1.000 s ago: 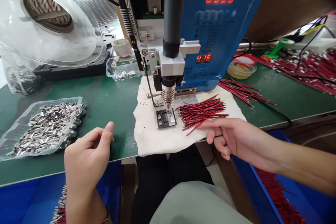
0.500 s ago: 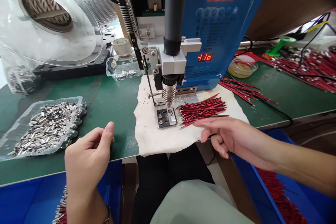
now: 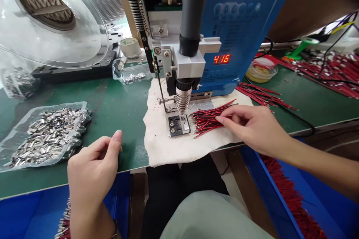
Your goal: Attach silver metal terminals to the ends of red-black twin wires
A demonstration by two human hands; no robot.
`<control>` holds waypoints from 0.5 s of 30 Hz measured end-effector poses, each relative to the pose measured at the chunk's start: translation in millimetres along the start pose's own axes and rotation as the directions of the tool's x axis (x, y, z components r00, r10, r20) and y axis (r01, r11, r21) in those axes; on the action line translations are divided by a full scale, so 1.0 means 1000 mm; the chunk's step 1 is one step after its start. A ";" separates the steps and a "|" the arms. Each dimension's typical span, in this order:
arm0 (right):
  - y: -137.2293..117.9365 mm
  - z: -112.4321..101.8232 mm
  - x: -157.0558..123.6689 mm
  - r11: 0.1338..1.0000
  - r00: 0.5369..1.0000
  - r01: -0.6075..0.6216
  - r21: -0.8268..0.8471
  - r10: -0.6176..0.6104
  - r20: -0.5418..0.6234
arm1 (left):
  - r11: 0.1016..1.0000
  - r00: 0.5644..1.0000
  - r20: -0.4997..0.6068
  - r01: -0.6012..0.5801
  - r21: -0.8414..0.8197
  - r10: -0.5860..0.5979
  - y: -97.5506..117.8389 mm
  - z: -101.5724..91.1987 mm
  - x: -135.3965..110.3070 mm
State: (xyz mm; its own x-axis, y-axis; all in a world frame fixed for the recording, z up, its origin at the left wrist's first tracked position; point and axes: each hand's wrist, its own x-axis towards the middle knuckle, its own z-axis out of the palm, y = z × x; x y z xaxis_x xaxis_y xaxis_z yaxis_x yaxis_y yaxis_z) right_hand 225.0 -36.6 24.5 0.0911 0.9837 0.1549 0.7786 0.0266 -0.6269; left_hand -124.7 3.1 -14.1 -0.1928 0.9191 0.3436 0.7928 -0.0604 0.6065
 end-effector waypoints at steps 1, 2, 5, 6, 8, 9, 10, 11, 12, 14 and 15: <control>0.004 -0.001 0.005 0.996 0.998 0.058 -0.072 -0.059 -0.010 | 1.000 1.000 -0.001 -0.002 0.001 0.002 0.000 0.000 0.000; 0.007 -0.002 0.009 0.990 0.996 0.088 -0.109 -0.089 -0.003 | 1.000 1.000 -0.002 -0.003 0.003 0.003 0.000 0.000 0.000; 0.014 -0.004 0.019 0.975 0.992 0.130 -0.183 -0.129 0.016 | 1.000 1.000 -0.002 -0.008 0.006 0.008 -0.001 -0.001 0.000; 0.014 -0.005 0.021 0.967 0.989 0.146 -0.209 -0.147 0.012 | 1.000 1.000 -0.001 -0.009 0.005 0.009 0.000 -0.001 0.000; 0.013 -0.006 0.025 0.952 0.982 0.183 -0.247 -0.186 0.010 | 1.000 1.000 -0.002 -0.007 0.005 0.007 0.001 -0.001 0.000; 0.012 -0.006 0.027 0.946 0.979 0.199 -0.257 -0.201 0.018 | 1.000 1.000 -0.003 -0.001 0.008 0.001 0.002 -0.001 0.000; 0.011 -0.006 0.029 0.944 0.978 0.208 -0.257 -0.207 0.030 | 1.000 1.000 0.001 0.009 0.012 -0.009 0.003 -0.001 0.000; 0.010 -0.007 0.031 0.944 0.977 0.212 -0.252 -0.208 0.042 | 1.000 1.000 0.005 0.020 0.017 -0.020 0.003 -0.001 0.000; 0.008 -0.007 0.033 0.946 0.977 0.214 -0.243 -0.208 0.052 | 0.999 0.999 0.012 0.030 0.020 -0.030 0.004 -0.001 0.000; 0.005 -0.006 0.037 0.951 0.975 0.220 -0.217 -0.210 0.068 | 0.999 0.999 0.021 0.037 0.031 -0.038 0.005 -0.001 0.001; 0.003 -0.006 0.039 0.953 0.974 0.224 -0.205 -0.213 0.077 | 0.999 0.999 0.020 0.034 0.039 -0.034 0.006 -0.001 0.001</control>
State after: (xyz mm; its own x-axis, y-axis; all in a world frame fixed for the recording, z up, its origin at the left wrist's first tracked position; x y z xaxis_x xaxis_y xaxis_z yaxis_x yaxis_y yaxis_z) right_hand 234.6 0.7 32.6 -0.1243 0.9662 0.2258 0.8897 0.2093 -0.4057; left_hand -121.0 2.9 -9.8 -0.2081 0.9284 0.3079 0.8078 -0.0144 0.5893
